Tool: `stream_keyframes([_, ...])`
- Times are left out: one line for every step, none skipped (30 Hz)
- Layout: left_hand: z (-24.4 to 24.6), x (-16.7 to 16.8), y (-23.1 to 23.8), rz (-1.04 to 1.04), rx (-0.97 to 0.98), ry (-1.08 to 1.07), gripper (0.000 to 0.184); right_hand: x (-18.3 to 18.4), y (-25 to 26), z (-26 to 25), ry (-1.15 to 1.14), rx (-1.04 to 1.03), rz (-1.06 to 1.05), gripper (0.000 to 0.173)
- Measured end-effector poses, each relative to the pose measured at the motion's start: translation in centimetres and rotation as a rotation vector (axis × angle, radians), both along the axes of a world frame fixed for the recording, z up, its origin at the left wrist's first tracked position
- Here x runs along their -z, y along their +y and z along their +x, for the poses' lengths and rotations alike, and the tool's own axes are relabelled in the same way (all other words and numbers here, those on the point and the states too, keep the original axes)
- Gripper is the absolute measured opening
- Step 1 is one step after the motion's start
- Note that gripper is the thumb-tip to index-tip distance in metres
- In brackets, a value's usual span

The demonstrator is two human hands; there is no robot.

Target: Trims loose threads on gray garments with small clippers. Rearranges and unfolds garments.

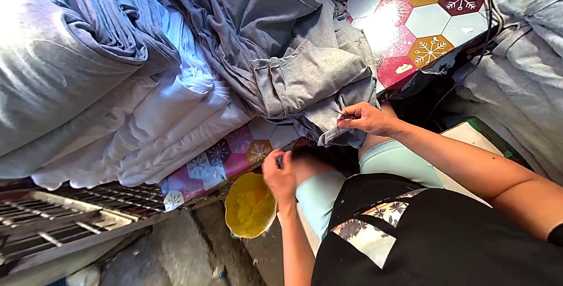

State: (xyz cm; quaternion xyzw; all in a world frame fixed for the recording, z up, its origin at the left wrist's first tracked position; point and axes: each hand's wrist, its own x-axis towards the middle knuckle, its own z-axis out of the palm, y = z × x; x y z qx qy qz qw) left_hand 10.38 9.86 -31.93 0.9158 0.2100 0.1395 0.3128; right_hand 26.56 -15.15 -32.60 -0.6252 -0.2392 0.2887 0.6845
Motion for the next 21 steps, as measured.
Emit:
stream_keyframes([1.0,0.4,-1.8,-0.200,0.110,-0.124,0.033,0.1,0.1,0.0,0.010,-0.017,0.003,0.010])
stream_keyframes([2.0,0.6,-3.4,-0.400,0.198,-0.194,0.036,0.2,0.2,0.1,0.015,-0.035,0.006,0.011])
stream_keyframes([2.9,0.6,-4.9,-0.584,0.247,-0.215,0.035,0.4,0.2,0.2,0.002,-0.040,0.001,0.010])
stream_keyframes([3.7,0.4,-6.0,-0.733,0.247,-0.203,0.032,0.5,0.2,0.1,-0.047,-0.013,-0.021,0.009])
stream_keyframes([4.2,0.2,-6.9,-0.834,0.212,-0.182,0.028,0.4,0.1,-0.1,-0.149,0.056,-0.078,0.006])
stream_keyframes([4.6,0.0,-7.5,-0.896,0.171,-0.175,0.027,0.0,-0.2,-0.4,-0.287,0.152,-0.177,0.009])
stream_keyframes([4.9,-0.3,-7.9,-0.934,0.133,-0.179,0.026,-0.4,-0.6,-0.8,-0.436,0.253,-0.263,0.015])
stream_keyframes([4.9,-0.5,-8.3,-0.945,0.101,-0.192,0.027,-1.0,-0.9,-1.5,-0.528,0.337,-0.303,0.017])
stream_keyframes([4.8,-0.6,-8.5,-0.940,0.078,-0.211,0.029,-1.7,-1.0,-2.4,-0.553,0.392,-0.308,0.017])
stream_keyframes([4.7,-0.7,-8.8,-0.929,0.061,-0.231,0.030,-2.4,-1.1,-3.4,-0.529,0.414,-0.305,0.015])
stream_keyframes([4.6,-0.8,-9.0,-0.919,0.051,-0.252,0.032,-2.9,-1.0,-4.4,-0.474,0.410,-0.308,0.013])
stream_keyframes([4.4,-0.8,-9.2,-0.904,0.050,-0.268,0.033,-2.9,-0.8,-5.2,-0.401,0.391,-0.301,0.012])
stream_keyframes([4.3,-0.7,-9.3,-0.883,0.054,-0.279,0.033,-2.7,-0.5,-5.8,-0.326,0.376,-0.293,0.012])
stream_keyframes([4.2,-0.7,-9.5,-0.854,0.057,-0.286,0.033,-2.4,-0.2,-6.1,-0.262,0.369,-0.296,0.012])
stream_keyframes([4.1,-0.7,-9.7,-0.819,0.058,-0.291,0.033,-2.3,0.2,-6.2,-0.217,0.368,-0.311,0.013])
stream_keyframes([4.0,-0.7,-9.8,-0.786,0.056,-0.298,0.033,-2.3,0.5,-6.2,-0.188,0.369,-0.332,0.013])
stream_keyframes([3.9,-0.7,-10.0,-0.755,0.055,-0.303,0.031,-2.4,0.7,-6.2,-0.167,0.368,-0.354,0.013])
stream_keyframes([3.8,-0.6,-10.1,-0.727,0.055,-0.305,0.028,-2.5,1.0,-6.2,-0.155,0.365,-0.370,0.013])
stream_keyframes([3.7,-0.6,-10.2,-0.701,0.060,-0.306,0.027,-2.5,1.2,-6.2,-0.166,0.363,-0.377,0.012])
stream_keyframes([3.6,-0.5,-10.1,-0.672,0.072,-0.307,0.025,-2.4,1.3,-6.2,-0.184,0.357,-0.376,0.011])
stream_keyframes([3.5,-0.4,-10.0,-0.640,0.090,-0.311,0.024,-2.4,1.4,-6.3,-0.194,0.345,-0.369,0.009])
